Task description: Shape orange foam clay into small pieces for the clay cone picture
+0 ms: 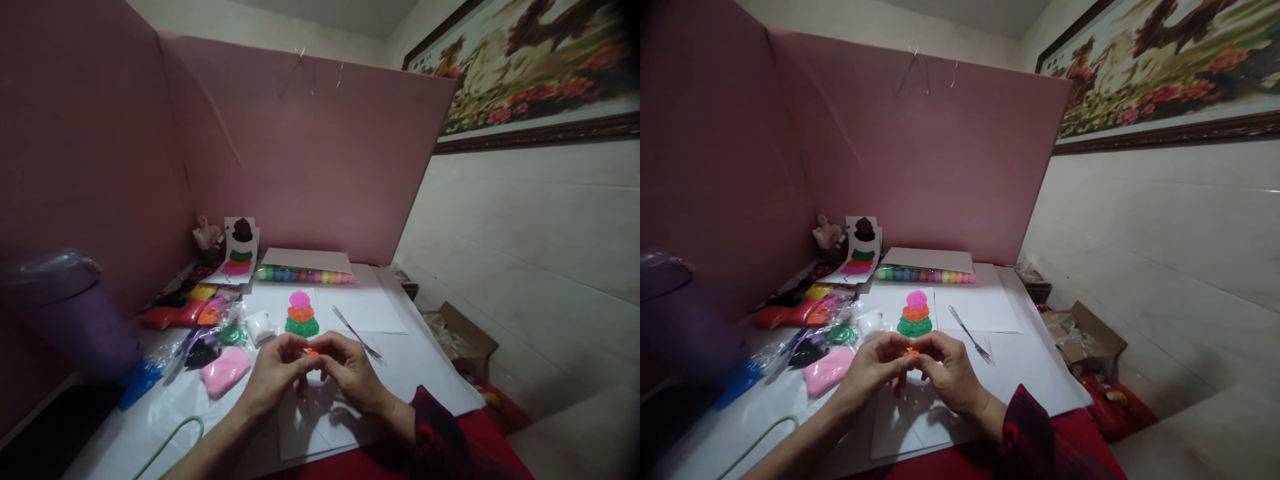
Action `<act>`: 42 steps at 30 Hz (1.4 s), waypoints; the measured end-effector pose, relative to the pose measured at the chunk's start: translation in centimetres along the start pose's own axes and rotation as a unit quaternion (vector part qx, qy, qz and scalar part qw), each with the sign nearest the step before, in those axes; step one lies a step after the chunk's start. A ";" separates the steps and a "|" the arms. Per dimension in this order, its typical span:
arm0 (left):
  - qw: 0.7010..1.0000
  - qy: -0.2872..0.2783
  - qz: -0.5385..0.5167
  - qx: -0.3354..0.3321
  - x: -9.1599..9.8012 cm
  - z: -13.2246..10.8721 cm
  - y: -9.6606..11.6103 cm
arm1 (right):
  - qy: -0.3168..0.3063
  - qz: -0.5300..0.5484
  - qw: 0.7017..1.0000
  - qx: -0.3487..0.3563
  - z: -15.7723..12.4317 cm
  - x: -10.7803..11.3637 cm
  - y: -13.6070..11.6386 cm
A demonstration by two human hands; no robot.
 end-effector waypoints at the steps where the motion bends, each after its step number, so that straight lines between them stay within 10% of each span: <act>1: 1.000 0.003 0.011 0.002 0.0 0.0 -0.1 | -0.006 0.003 1.000 -0.005 0.0 -0.1 0.1; 25: 1.000 0.007 0.007 0.024 0.2 0.2 -0.1 | -0.016 -0.197 0.973 0.120 -0.4 0.2 -1.4; 42: 0.997 0.058 -0.049 0.029 1.5 0.4 0.0 | 0.098 -0.001 0.995 -0.023 0.1 1.5 1.4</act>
Point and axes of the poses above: each hand's wrist, its own z-axis towards the middle knuckle, its own x-axis out of the back of the hand, y = z × x, the point moved 6 cm from there along z, towards the middle knuckle, and after that the axes turned 3 degrees about x, right-handed, at the moved point
